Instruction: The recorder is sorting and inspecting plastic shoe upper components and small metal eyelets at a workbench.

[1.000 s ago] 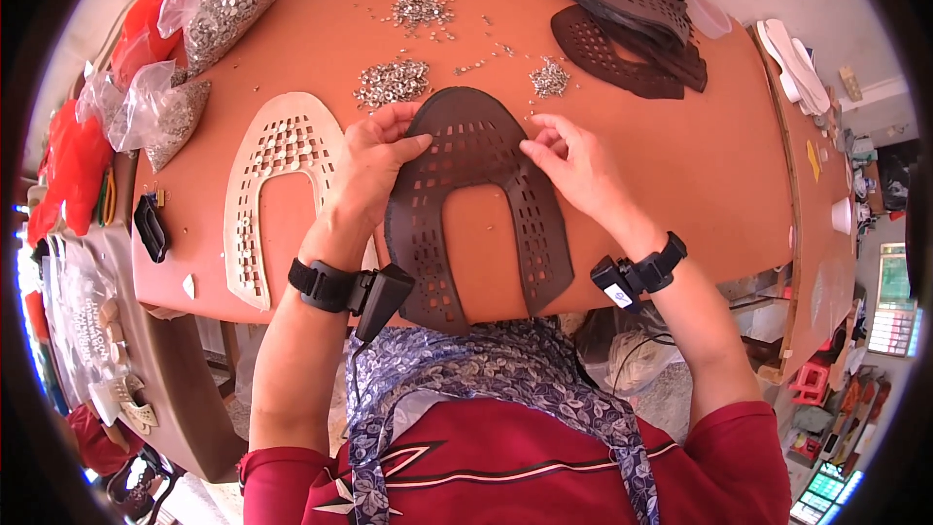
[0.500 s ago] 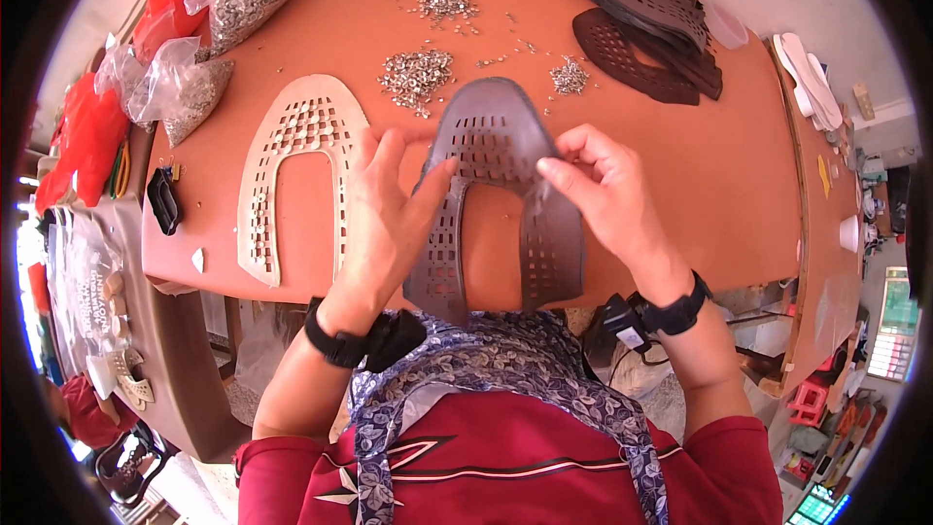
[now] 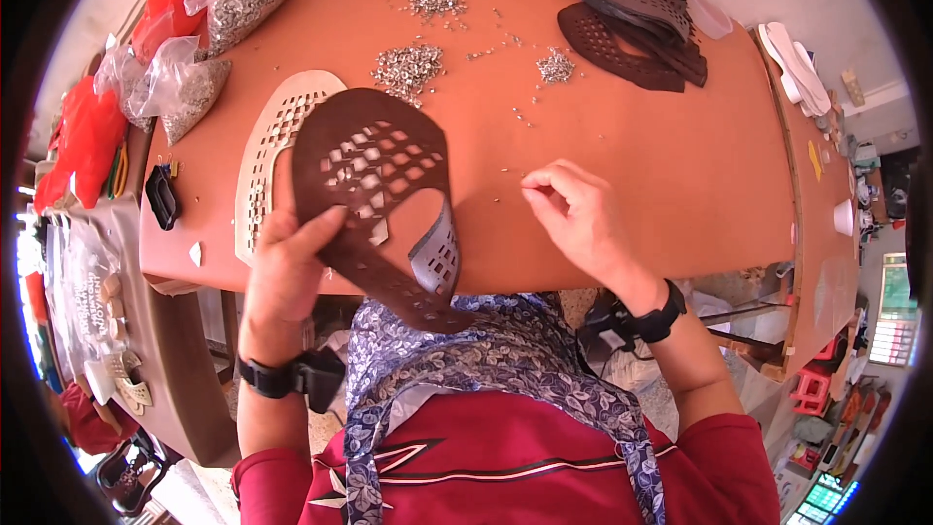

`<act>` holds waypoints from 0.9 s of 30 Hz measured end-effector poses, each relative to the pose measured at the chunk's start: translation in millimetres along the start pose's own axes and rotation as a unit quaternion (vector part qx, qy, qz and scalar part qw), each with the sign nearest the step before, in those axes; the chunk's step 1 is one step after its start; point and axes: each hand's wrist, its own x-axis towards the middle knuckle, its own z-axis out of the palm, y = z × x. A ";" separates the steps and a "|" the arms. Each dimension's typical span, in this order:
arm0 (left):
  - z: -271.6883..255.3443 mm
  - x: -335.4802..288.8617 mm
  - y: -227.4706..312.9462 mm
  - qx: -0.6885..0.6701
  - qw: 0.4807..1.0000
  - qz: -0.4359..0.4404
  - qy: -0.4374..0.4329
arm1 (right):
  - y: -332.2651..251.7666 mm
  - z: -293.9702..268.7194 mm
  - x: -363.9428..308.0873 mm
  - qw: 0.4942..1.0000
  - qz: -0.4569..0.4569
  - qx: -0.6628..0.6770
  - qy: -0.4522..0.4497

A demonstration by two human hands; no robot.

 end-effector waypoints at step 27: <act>-14.3 -30.6 1.2 -0.084 0.994 -0.051 -0.055 | 28.4 39.0 -5.1 0.971 -0.145 -0.185 -0.040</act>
